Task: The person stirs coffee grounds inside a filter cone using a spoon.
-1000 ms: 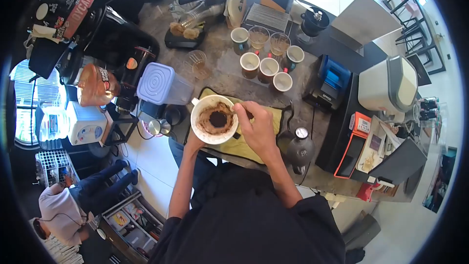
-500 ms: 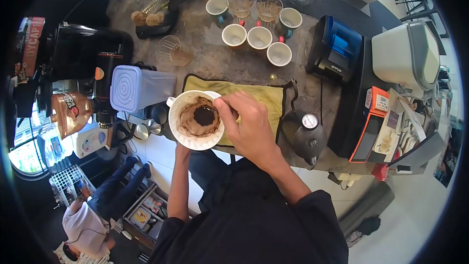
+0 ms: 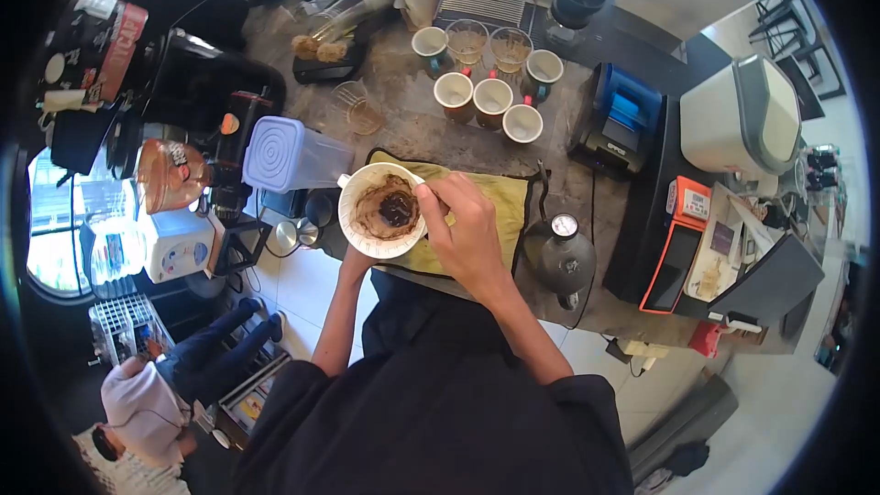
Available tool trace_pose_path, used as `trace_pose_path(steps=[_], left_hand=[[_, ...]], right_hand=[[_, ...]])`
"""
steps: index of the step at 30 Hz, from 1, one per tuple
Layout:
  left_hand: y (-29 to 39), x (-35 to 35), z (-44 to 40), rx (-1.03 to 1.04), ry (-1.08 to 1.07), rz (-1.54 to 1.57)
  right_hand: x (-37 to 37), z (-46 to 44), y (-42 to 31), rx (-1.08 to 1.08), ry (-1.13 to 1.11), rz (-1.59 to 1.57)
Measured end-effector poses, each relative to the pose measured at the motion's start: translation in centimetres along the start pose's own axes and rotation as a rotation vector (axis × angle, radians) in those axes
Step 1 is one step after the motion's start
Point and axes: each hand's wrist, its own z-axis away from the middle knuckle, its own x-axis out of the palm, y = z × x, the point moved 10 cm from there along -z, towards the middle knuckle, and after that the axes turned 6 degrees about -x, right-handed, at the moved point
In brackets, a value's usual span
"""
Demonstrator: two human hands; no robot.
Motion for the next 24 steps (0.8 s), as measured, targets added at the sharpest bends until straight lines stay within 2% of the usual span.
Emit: trace_pose_path(steps=[4, 6, 8, 9, 12, 13, 14, 15, 16, 18, 22, 24], left_hand=[[0.6, -0.4, 0.2, 0.035, 0.046, -0.066], [1.6, 0.1, 0.3, 0.125, 0.028, -0.116], [2.6, -0.3, 0.2, 0.149, 0.047, -0.096], [1.9, -0.2, 0.3, 0.195, 0.024, -0.318], [2.3, -0.3, 0.3, 0.194, -0.004, -0.273], [4.5, -0.1, 0.6, 0.31, 0.068, -0.295], [4.5, 0.3, 0.5, 0.311, 0.052, -0.289], [4.1, 0.6, 0.2, 0.267, 0.03, -0.245], [3.4, 0.8, 0.0, 0.215, 0.013, -0.199], [2.4, 1.1, -0.1, 0.166, 0.004, -0.087], [-1.3, 0.9, 0.2, -0.05, 0.056, 0.227], [-2.8, 0.7, 0.6, -0.148, 0.099, 0.362]], right_hand=[[0.0, 0.5, 0.6, 0.026, -0.018, -0.019], [0.0, 0.5, 0.9, 0.029, -0.061, 0.01], [-0.3, 0.6, 1.0, 0.021, -0.02, -0.009], [-0.1, 0.8, 1.0, 0.012, -0.026, -0.021], [-0.1, 1.1, 1.6, 0.081, 0.02, -0.071], [0.1, 1.1, 1.8, 0.092, 0.035, -0.064], [-0.2, 0.8, 1.0, -0.01, 0.109, 0.014], [-0.2, 1.0, 0.0, -0.106, 0.17, 0.089], [0.5, 1.6, -0.3, -0.088, 0.16, 0.095], [1.2, 1.1, 0.7, 0.071, 0.214, 0.036], [2.9, 0.4, 0.7, 0.141, 0.092, 0.294], [3.4, 0.5, 1.3, 0.184, 0.077, 0.325]])
